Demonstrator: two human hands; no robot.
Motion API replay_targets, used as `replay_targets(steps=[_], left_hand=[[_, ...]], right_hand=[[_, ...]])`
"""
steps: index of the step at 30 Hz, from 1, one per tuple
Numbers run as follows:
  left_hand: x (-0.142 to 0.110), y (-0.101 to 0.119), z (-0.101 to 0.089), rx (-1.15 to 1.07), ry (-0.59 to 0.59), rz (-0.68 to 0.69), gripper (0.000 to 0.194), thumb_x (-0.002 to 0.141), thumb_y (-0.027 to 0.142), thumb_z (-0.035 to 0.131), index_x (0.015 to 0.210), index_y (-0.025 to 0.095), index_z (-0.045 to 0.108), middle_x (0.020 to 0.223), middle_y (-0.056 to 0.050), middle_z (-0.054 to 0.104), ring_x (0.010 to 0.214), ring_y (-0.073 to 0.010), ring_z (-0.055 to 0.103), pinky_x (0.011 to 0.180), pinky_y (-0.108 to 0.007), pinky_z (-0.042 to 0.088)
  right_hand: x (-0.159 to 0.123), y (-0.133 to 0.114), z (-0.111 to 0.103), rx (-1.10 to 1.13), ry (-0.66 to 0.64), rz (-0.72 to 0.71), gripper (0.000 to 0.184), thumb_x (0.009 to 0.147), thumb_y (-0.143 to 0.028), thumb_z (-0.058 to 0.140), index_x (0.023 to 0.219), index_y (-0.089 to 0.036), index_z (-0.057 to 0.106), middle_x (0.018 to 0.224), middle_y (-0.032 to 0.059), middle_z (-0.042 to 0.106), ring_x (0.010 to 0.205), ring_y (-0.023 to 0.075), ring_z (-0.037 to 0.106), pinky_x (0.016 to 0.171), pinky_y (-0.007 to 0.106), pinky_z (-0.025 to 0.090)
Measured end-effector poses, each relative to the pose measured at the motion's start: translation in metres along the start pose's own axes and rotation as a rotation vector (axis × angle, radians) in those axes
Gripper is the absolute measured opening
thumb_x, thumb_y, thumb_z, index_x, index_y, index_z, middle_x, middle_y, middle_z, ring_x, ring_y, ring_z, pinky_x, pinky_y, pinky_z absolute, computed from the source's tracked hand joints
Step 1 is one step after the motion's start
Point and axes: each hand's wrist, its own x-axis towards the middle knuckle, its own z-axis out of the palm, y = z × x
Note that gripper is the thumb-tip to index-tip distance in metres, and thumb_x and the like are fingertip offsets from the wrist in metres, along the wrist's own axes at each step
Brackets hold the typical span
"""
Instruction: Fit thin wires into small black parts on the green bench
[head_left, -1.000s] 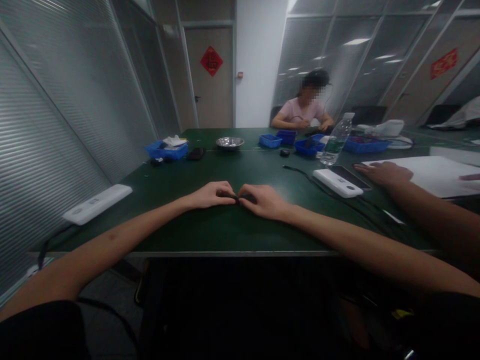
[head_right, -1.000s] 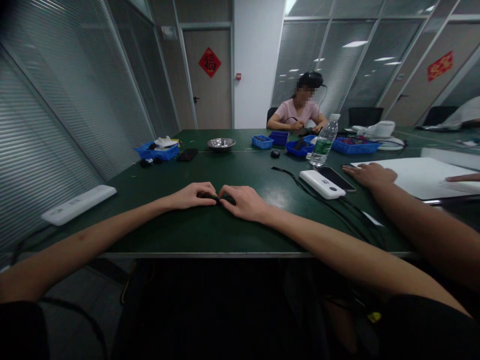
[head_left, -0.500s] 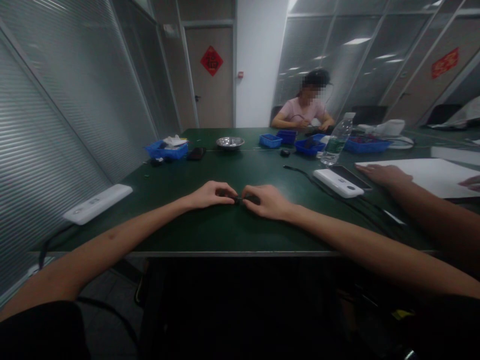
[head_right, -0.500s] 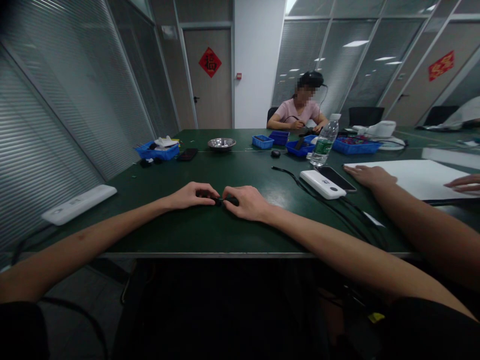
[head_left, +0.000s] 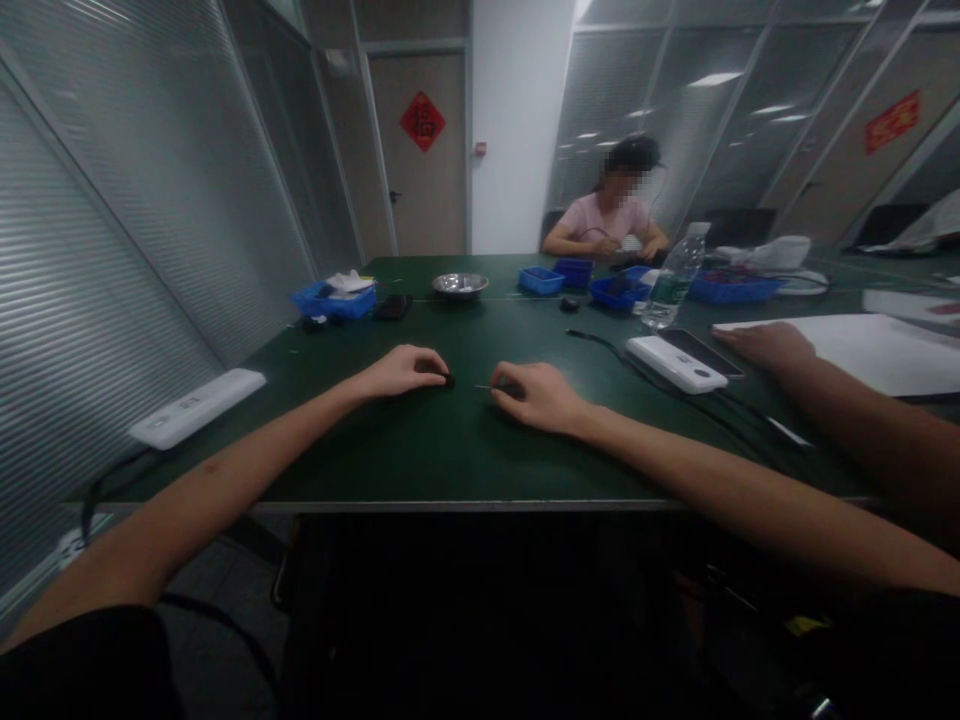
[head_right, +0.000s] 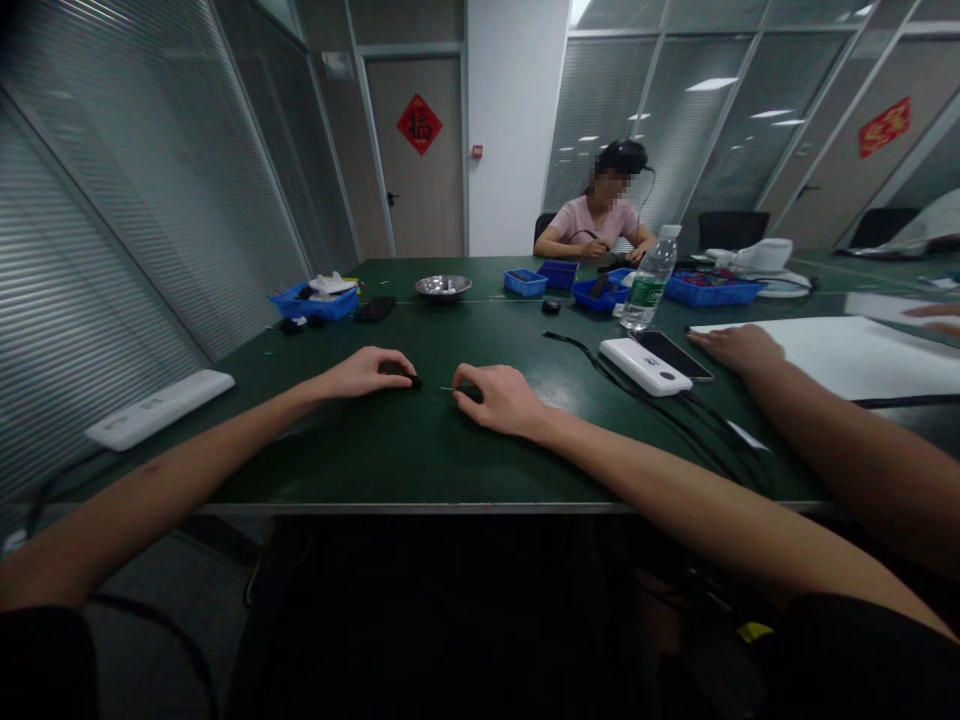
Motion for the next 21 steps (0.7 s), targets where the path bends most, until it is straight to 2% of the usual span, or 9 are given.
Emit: replay_targets(steps=[2, 5, 8, 11, 16, 21], left_hand=[[-0.001, -0.022, -0.015, 0.021, 0.077, -0.119, 0.038, 0.087, 0.048, 0.073, 0.115, 0.022, 0.077, 0.116, -0.008, 0.075, 0.105, -0.0246, 0.068, 0.092, -0.036, 0.049], [-0.013, -0.060, -0.045, 0.105, 0.260, -0.318, 0.037, 0.085, 0.046, 0.074, 0.111, 0.021, 0.078, 0.115, -0.009, 0.075, 0.104, -0.0258, 0.067, 0.092, -0.037, 0.049], [-0.036, -0.094, -0.075, 0.278, 0.448, -0.442, 0.027, 0.082, 0.041, 0.078, 0.099, 0.020, 0.082, 0.102, -0.009, 0.077, 0.098, -0.0269, 0.067, 0.093, -0.037, 0.047], [-0.062, -0.116, -0.098, 0.449, 0.551, -0.540, 0.020, 0.083, 0.038, 0.080, 0.093, 0.021, 0.082, 0.090, -0.004, 0.076, 0.094, -0.0259, 0.066, 0.090, -0.035, 0.045], [-0.086, -0.129, -0.113, 0.583, 0.572, -0.612, 0.022, 0.091, 0.030, 0.075, 0.106, 0.014, 0.079, 0.088, 0.002, 0.074, 0.092, -0.0188, 0.059, 0.091, -0.028, 0.041], [-0.084, -0.137, -0.115, 0.583, 0.550, -0.632, 0.025, 0.090, 0.026, 0.075, 0.110, 0.012, 0.078, 0.096, -0.003, 0.076, 0.093, -0.0194, 0.060, 0.092, -0.029, 0.042]], right_hand=[[0.000, 0.000, 0.000, 0.001, -0.004, -0.001, 0.019, 0.096, -0.034, 0.060, 0.109, -0.022, 0.066, 0.085, 0.0025, 0.070, 0.071, 0.0162, 0.060, 0.067, 0.027, 0.037], [-0.001, 0.000, -0.001, -0.005, -0.010, -0.007, 0.020, 0.097, -0.035, 0.059, 0.110, -0.021, 0.066, 0.086, 0.0029, 0.071, 0.072, 0.0165, 0.060, 0.068, 0.027, 0.037], [-0.001, 0.000, -0.002, -0.010, -0.013, -0.014, 0.020, 0.097, -0.035, 0.059, 0.110, -0.021, 0.065, 0.086, 0.0030, 0.070, 0.072, 0.0166, 0.060, 0.069, 0.028, 0.038], [-0.001, 0.000, -0.002, -0.001, -0.029, -0.018, 0.020, 0.097, -0.034, 0.059, 0.110, -0.021, 0.065, 0.086, 0.0030, 0.070, 0.072, 0.0165, 0.060, 0.068, 0.028, 0.038], [-0.001, 0.001, -0.001, 0.005, -0.039, -0.023, 0.020, 0.097, -0.035, 0.059, 0.110, -0.021, 0.065, 0.086, 0.0028, 0.070, 0.073, 0.0167, 0.060, 0.068, 0.027, 0.038], [-0.001, 0.000, -0.001, -0.008, -0.044, -0.020, 0.020, 0.096, -0.034, 0.059, 0.110, -0.021, 0.065, 0.086, 0.0027, 0.069, 0.073, 0.0167, 0.060, 0.068, 0.028, 0.038]])
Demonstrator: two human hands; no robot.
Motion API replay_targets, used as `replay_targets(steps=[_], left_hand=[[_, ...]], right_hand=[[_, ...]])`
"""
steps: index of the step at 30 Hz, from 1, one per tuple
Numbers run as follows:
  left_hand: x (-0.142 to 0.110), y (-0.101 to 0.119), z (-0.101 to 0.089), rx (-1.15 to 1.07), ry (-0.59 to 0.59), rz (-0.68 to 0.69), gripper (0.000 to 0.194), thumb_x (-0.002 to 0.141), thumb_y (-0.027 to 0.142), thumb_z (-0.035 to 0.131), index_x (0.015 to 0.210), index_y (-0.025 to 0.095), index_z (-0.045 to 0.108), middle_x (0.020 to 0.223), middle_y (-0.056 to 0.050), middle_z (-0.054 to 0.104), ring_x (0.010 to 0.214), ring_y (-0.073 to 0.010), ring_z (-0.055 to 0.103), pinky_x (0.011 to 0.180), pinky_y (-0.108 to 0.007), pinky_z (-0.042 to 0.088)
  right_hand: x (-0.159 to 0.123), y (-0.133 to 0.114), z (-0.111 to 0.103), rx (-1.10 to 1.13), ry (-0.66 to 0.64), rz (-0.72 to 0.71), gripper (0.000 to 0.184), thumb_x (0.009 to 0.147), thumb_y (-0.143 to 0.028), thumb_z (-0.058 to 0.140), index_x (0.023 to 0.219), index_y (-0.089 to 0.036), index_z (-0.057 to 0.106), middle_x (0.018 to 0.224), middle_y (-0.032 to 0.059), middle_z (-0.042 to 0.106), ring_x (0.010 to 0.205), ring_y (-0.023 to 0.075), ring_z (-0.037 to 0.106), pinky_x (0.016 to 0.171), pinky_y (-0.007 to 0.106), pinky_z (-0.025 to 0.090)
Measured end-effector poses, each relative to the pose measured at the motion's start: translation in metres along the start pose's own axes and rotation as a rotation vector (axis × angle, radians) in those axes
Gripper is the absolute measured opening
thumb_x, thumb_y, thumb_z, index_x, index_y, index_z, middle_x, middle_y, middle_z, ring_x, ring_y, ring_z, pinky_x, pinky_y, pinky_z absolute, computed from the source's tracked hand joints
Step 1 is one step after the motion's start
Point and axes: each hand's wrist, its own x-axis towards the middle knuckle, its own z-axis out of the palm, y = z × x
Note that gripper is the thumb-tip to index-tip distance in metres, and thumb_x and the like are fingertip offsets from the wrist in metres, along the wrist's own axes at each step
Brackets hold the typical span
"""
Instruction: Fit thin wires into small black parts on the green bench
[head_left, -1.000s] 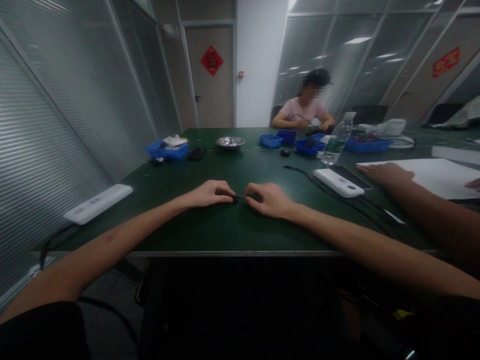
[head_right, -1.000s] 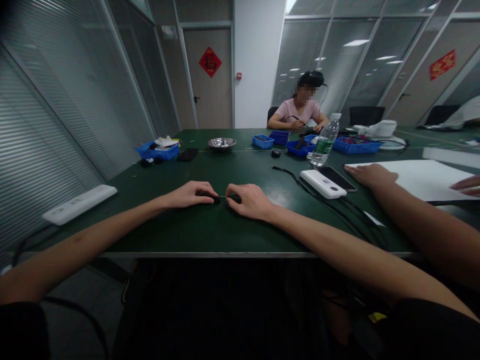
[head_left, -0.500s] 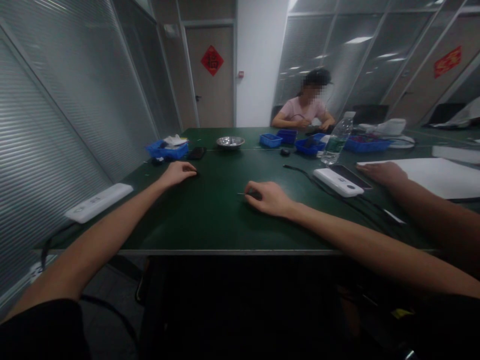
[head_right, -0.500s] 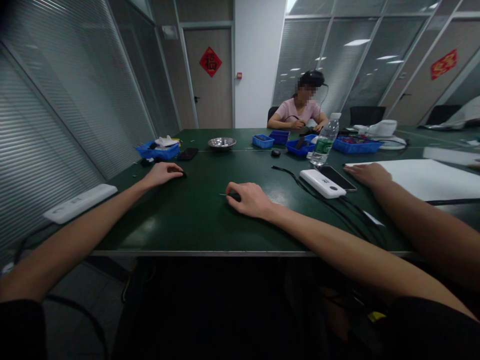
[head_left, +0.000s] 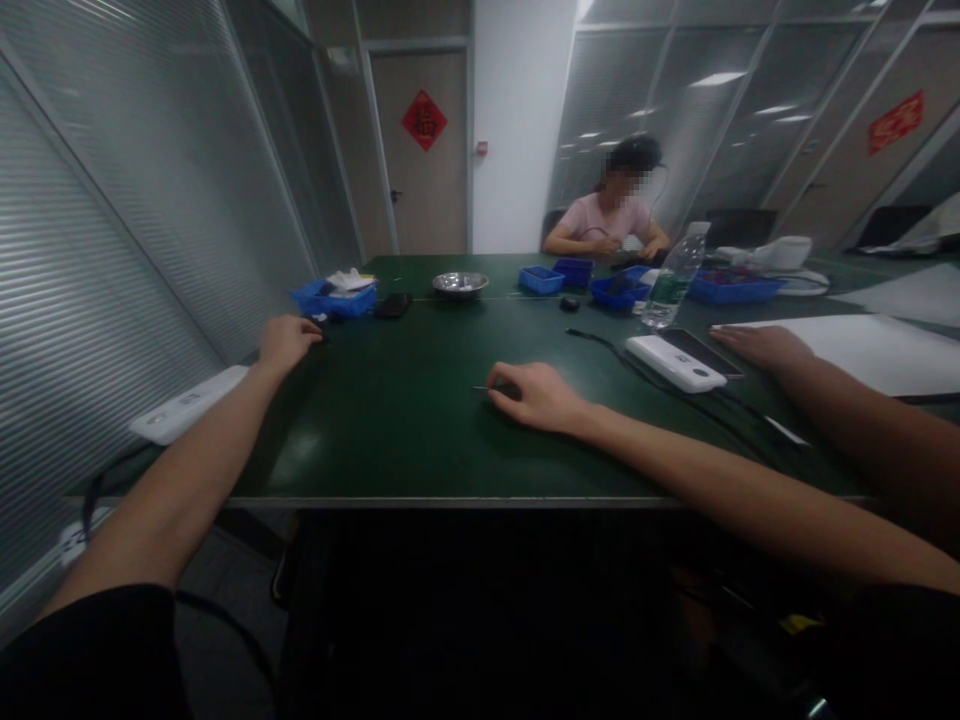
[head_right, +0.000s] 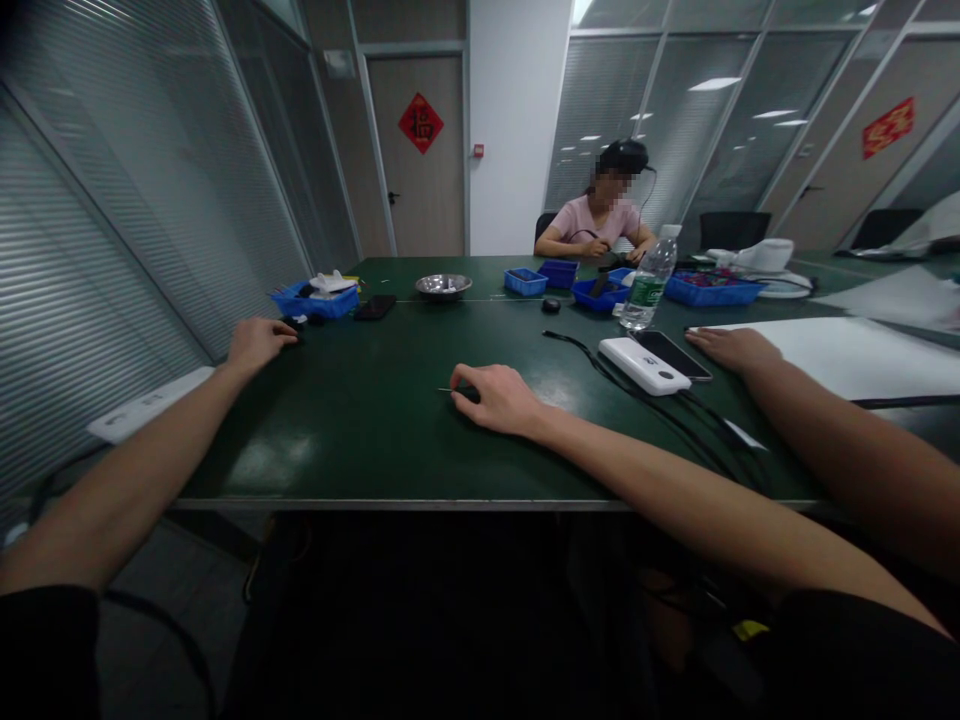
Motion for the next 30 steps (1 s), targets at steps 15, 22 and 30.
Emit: replay_targets(steps=[15, 22, 30], left_hand=[[0.003, 0.035, 0.008, -0.161, -0.095, 0.095, 0.017, 0.085, 0.028, 0.076, 0.095, 0.015, 0.082, 0.097, -0.009, 0.079, 0.093, -0.0252, 0.071, 0.094, -0.036, 0.051], [-0.048, 0.151, 0.024, -0.614, -0.421, 0.529, 0.030, 0.085, 0.040, 0.077, 0.106, 0.019, 0.078, 0.109, -0.007, 0.076, 0.100, -0.0222, 0.069, 0.093, -0.037, 0.053], [-0.097, 0.205, 0.020, -0.769, -0.510, 0.814, 0.032, 0.093, 0.039, 0.073, 0.116, 0.018, 0.077, 0.111, -0.010, 0.071, 0.095, -0.0192, 0.065, 0.080, -0.031, 0.051]], right_hand=[[0.000, 0.002, 0.002, -0.004, -0.008, -0.032, 0.020, 0.097, -0.034, 0.059, 0.112, -0.021, 0.064, 0.087, 0.0023, 0.069, 0.073, 0.0164, 0.059, 0.068, 0.027, 0.038], [0.000, -0.001, 0.002, 0.058, 0.019, -0.090, 0.023, 0.100, -0.035, 0.057, 0.117, -0.020, 0.062, 0.102, 0.0058, 0.072, 0.084, 0.0180, 0.064, 0.075, 0.029, 0.043], [-0.001, -0.004, 0.002, 0.055, 0.023, -0.118, 0.022, 0.098, -0.032, 0.058, 0.116, -0.021, 0.063, 0.102, 0.0057, 0.072, 0.083, 0.0182, 0.064, 0.075, 0.029, 0.043]])
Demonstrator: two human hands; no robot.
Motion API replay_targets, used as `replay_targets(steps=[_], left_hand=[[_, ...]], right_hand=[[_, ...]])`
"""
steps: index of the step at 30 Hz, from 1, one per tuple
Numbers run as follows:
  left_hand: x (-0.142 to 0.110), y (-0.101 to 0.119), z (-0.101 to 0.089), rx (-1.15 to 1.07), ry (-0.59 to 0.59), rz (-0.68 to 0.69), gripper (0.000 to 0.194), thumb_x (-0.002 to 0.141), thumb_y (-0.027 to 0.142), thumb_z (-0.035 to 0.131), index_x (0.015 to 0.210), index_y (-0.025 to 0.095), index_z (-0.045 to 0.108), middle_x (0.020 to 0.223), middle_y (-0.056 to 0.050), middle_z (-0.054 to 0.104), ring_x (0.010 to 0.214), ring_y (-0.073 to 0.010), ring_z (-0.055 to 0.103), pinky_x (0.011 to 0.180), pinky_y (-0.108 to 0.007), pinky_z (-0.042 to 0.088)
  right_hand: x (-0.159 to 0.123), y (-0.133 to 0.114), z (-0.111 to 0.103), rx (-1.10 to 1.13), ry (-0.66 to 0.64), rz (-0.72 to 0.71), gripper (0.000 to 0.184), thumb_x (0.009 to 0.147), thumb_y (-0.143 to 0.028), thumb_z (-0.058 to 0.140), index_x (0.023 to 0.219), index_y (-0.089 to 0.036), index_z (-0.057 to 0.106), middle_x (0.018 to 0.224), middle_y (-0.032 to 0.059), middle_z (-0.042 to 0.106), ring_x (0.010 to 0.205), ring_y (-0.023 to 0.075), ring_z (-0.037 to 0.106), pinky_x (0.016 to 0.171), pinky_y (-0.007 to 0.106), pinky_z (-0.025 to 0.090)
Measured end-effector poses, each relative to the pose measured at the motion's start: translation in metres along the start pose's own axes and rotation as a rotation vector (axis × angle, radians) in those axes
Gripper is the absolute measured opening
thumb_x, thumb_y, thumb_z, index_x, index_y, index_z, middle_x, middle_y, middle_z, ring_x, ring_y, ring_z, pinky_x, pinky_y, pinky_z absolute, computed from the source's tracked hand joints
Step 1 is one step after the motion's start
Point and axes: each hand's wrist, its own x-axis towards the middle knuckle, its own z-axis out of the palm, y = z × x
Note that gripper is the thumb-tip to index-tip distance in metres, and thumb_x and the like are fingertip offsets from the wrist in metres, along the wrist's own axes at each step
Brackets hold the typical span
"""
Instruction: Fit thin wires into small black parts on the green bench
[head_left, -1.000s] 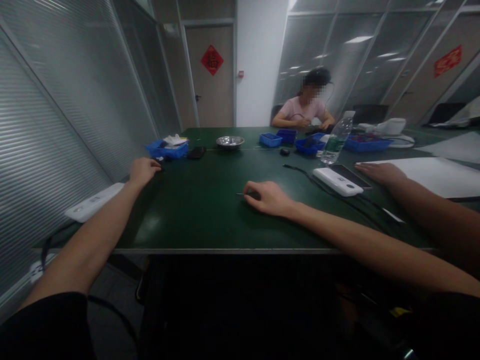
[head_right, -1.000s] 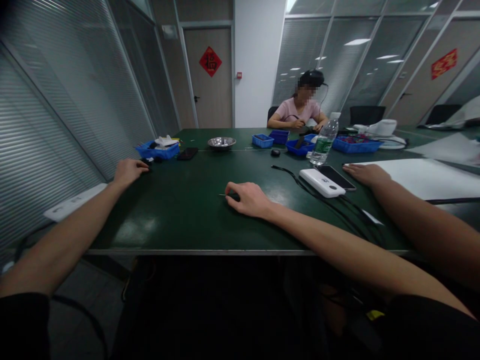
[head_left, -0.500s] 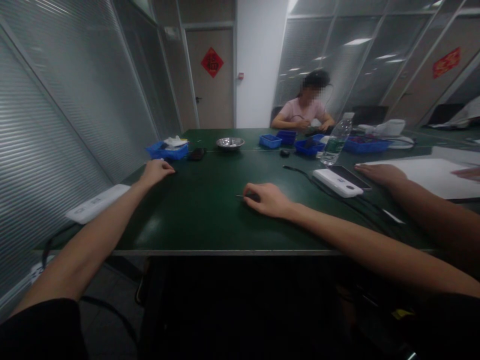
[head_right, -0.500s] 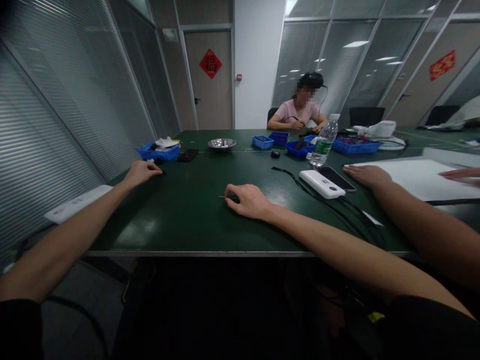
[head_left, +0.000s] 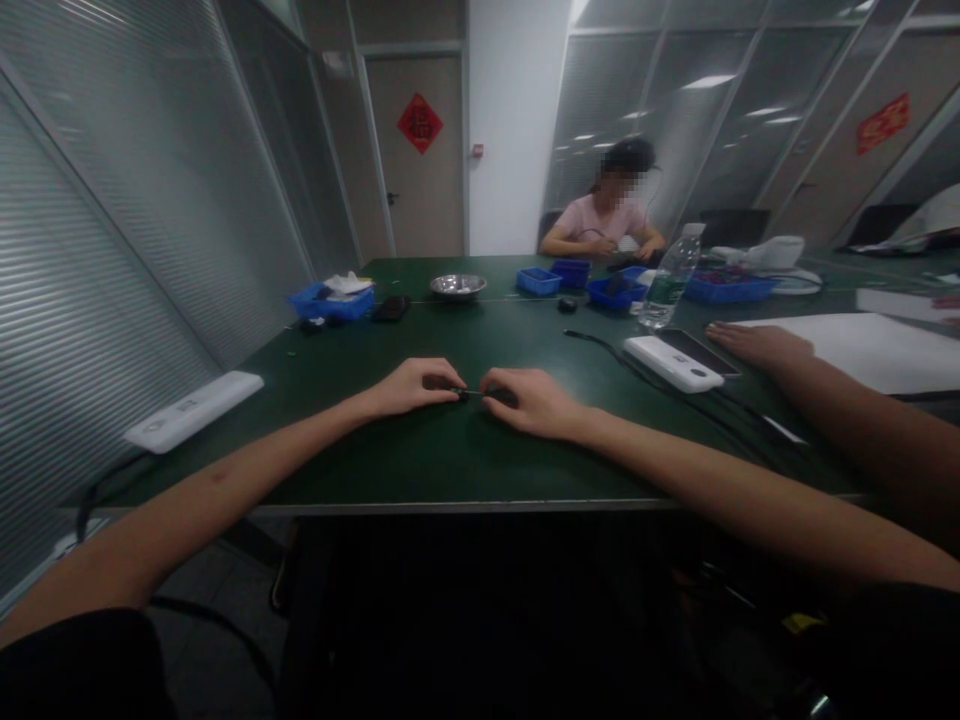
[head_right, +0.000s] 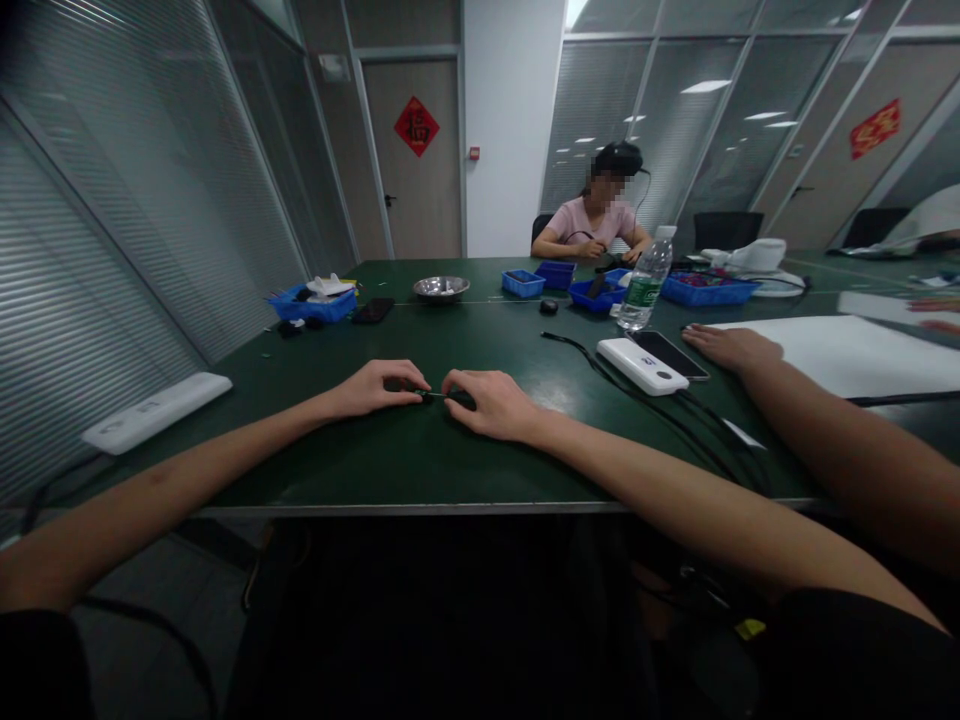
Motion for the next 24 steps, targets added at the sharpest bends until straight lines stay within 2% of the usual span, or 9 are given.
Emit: replay_targets(steps=[12, 17, 24], left_hand=[[0.0000, -0.0078, 0.0019, -0.020, 0.043, 0.038, 0.026, 0.090, 0.037, 0.077, 0.108, 0.020, 0.082, 0.106, -0.010, 0.074, 0.094, -0.0203, 0.068, 0.085, -0.035, 0.053], [-0.0008, -0.0100, 0.0020, 0.002, 0.053, 0.068, 0.025, 0.091, 0.038, 0.076, 0.108, 0.021, 0.083, 0.106, -0.010, 0.075, 0.094, -0.0203, 0.069, 0.084, -0.034, 0.053], [-0.0016, -0.0070, 0.0053, 0.025, 0.050, 0.112, 0.023, 0.093, 0.034, 0.074, 0.112, 0.023, 0.082, 0.107, -0.010, 0.074, 0.096, -0.0201, 0.069, 0.086, -0.034, 0.053]], right_hand=[[0.0001, 0.0024, 0.0033, -0.018, -0.022, -0.017, 0.021, 0.099, -0.031, 0.057, 0.117, -0.021, 0.062, 0.103, 0.0059, 0.071, 0.084, 0.0190, 0.065, 0.076, 0.029, 0.045], [-0.0001, 0.0060, 0.0059, 0.002, -0.037, -0.040, 0.023, 0.102, -0.033, 0.055, 0.121, -0.021, 0.060, 0.107, 0.0072, 0.072, 0.089, 0.0203, 0.066, 0.079, 0.031, 0.046], [0.0030, 0.0037, 0.0080, 0.027, -0.054, -0.035, 0.023, 0.104, -0.035, 0.054, 0.122, -0.021, 0.059, 0.103, 0.0070, 0.072, 0.085, 0.0199, 0.066, 0.077, 0.031, 0.046]])
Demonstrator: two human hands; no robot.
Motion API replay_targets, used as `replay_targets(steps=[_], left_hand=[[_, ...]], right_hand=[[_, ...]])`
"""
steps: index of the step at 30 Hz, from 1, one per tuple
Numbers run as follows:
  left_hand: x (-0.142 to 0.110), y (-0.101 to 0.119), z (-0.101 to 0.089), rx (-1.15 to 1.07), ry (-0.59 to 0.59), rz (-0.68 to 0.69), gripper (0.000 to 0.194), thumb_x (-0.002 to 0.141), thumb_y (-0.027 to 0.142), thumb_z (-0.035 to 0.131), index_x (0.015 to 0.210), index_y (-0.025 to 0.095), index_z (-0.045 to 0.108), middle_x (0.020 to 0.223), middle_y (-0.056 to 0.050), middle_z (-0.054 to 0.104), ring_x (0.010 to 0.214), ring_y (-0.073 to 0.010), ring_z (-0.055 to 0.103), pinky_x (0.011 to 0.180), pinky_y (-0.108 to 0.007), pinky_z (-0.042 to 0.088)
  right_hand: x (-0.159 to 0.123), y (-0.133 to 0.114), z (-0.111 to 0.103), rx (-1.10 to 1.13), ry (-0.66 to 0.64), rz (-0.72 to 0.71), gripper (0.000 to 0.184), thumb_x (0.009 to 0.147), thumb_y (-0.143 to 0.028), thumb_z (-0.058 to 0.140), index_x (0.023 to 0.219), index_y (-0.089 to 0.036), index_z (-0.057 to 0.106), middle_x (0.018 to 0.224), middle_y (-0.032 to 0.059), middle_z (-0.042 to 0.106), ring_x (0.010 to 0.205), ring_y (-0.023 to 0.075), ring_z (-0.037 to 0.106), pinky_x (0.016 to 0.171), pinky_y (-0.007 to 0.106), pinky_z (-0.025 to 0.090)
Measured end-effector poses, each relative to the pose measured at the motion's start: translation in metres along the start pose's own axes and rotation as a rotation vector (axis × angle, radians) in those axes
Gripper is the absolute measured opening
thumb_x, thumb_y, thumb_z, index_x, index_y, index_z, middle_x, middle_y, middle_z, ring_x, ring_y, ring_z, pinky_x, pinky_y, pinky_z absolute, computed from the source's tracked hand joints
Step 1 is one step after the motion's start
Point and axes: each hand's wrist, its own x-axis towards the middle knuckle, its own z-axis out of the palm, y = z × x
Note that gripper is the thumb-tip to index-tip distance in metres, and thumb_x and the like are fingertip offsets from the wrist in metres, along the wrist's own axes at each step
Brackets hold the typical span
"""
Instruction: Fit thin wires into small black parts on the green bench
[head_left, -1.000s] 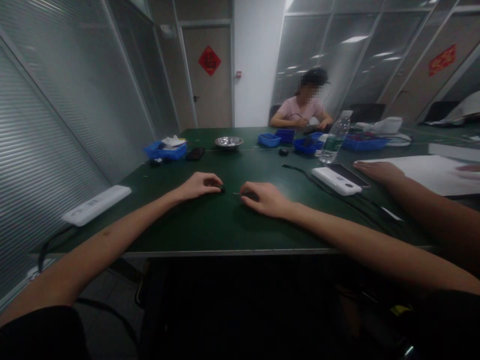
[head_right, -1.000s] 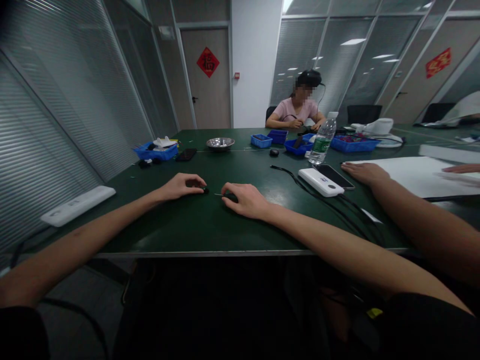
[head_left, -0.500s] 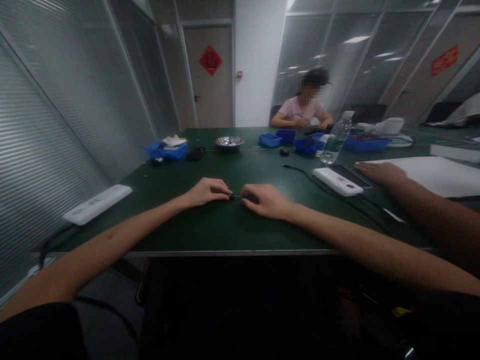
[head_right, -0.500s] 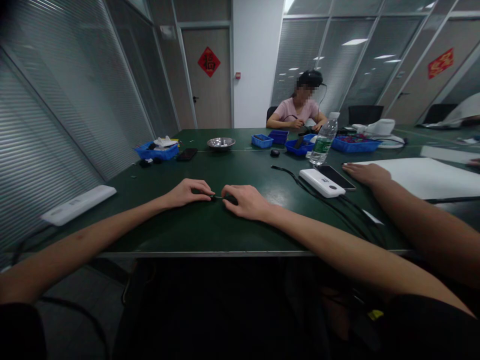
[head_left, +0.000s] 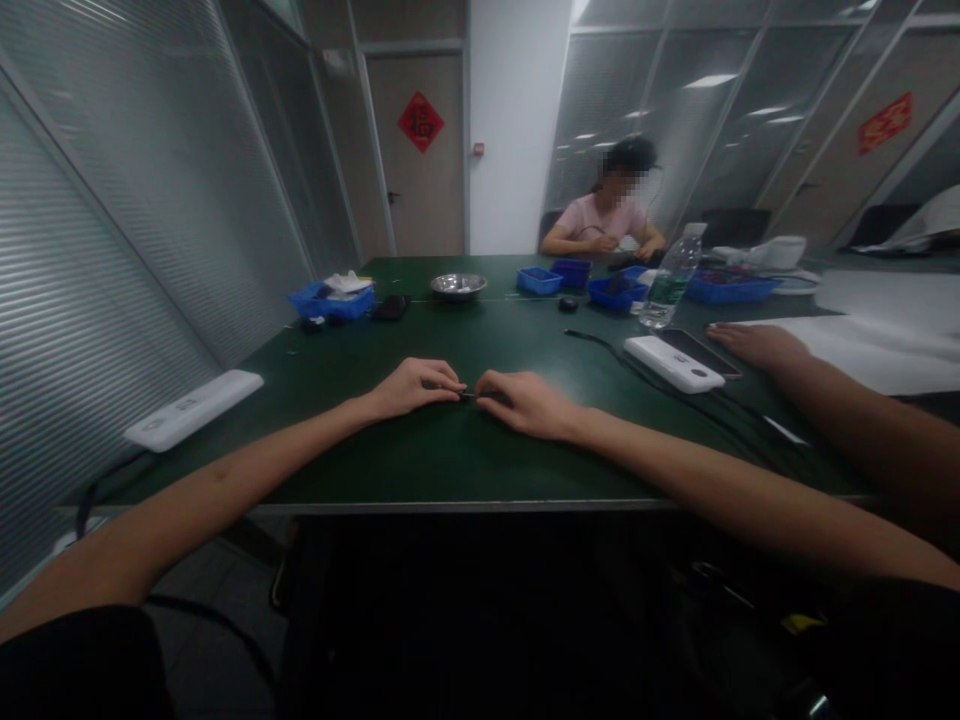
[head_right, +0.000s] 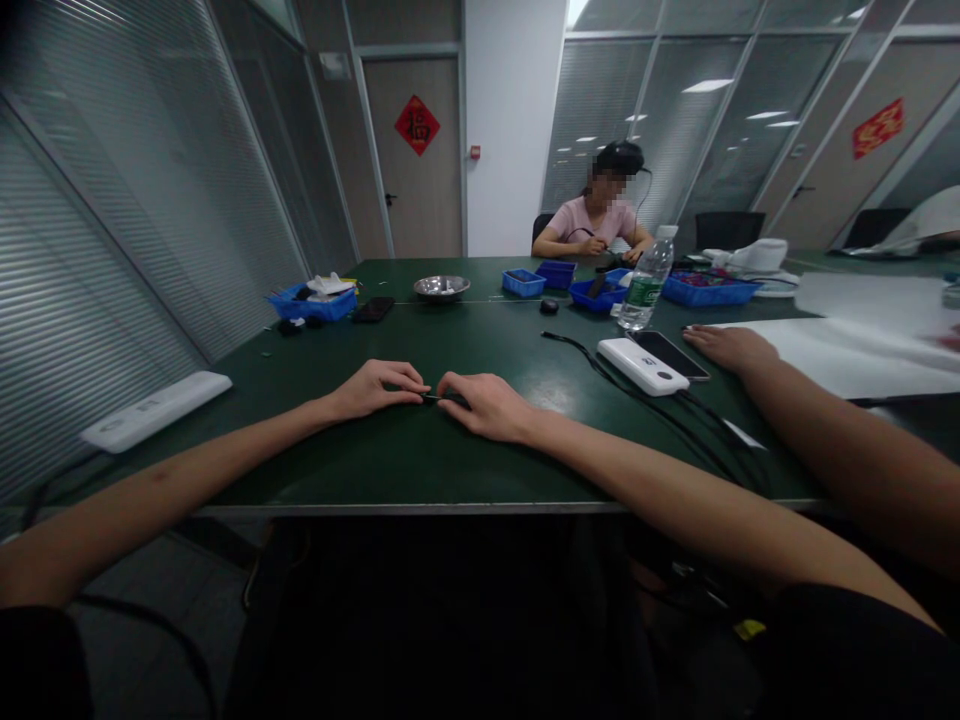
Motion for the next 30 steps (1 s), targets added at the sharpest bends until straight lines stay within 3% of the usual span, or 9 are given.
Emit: replay_targets(steps=[10, 17, 25, 30], left_hand=[[0.002, -0.003, -0.006, -0.153, -0.064, -0.123, 0.024, 0.091, 0.036, 0.076, 0.109, 0.021, 0.083, 0.109, -0.010, 0.075, 0.101, -0.0216, 0.070, 0.091, -0.035, 0.053], [0.002, 0.005, 0.001, -0.072, -0.035, -0.029, 0.023, 0.090, 0.036, 0.077, 0.106, 0.020, 0.082, 0.106, -0.010, 0.073, 0.098, -0.0209, 0.069, 0.089, -0.035, 0.053], [0.005, 0.002, 0.000, -0.178, -0.082, -0.087, 0.024, 0.090, 0.035, 0.077, 0.107, 0.019, 0.082, 0.109, -0.011, 0.074, 0.101, -0.0215, 0.069, 0.090, -0.035, 0.054], [0.002, 0.009, 0.002, -0.099, -0.047, -0.053, 0.024, 0.089, 0.037, 0.078, 0.105, 0.018, 0.082, 0.106, -0.011, 0.073, 0.098, -0.0214, 0.068, 0.089, -0.035, 0.053]], right_hand=[[0.001, -0.009, -0.004, -0.036, -0.006, -0.044, 0.022, 0.105, -0.032, 0.052, 0.122, -0.022, 0.062, 0.114, 0.0090, 0.071, 0.093, 0.0203, 0.067, 0.079, 0.031, 0.047], [0.006, -0.009, 0.002, 0.106, 0.001, 0.063, 0.022, 0.105, -0.036, 0.055, 0.119, -0.021, 0.062, 0.102, 0.0057, 0.074, 0.084, 0.0181, 0.068, 0.074, 0.028, 0.046], [0.005, -0.011, 0.003, -0.033, -0.002, -0.032, 0.022, 0.105, -0.034, 0.052, 0.122, -0.022, 0.061, 0.115, 0.0084, 0.072, 0.094, 0.0213, 0.068, 0.078, 0.030, 0.046], [0.007, -0.011, 0.003, 0.106, 0.014, 0.058, 0.022, 0.105, -0.036, 0.054, 0.119, -0.022, 0.063, 0.098, 0.0043, 0.074, 0.082, 0.0176, 0.067, 0.073, 0.027, 0.044]])
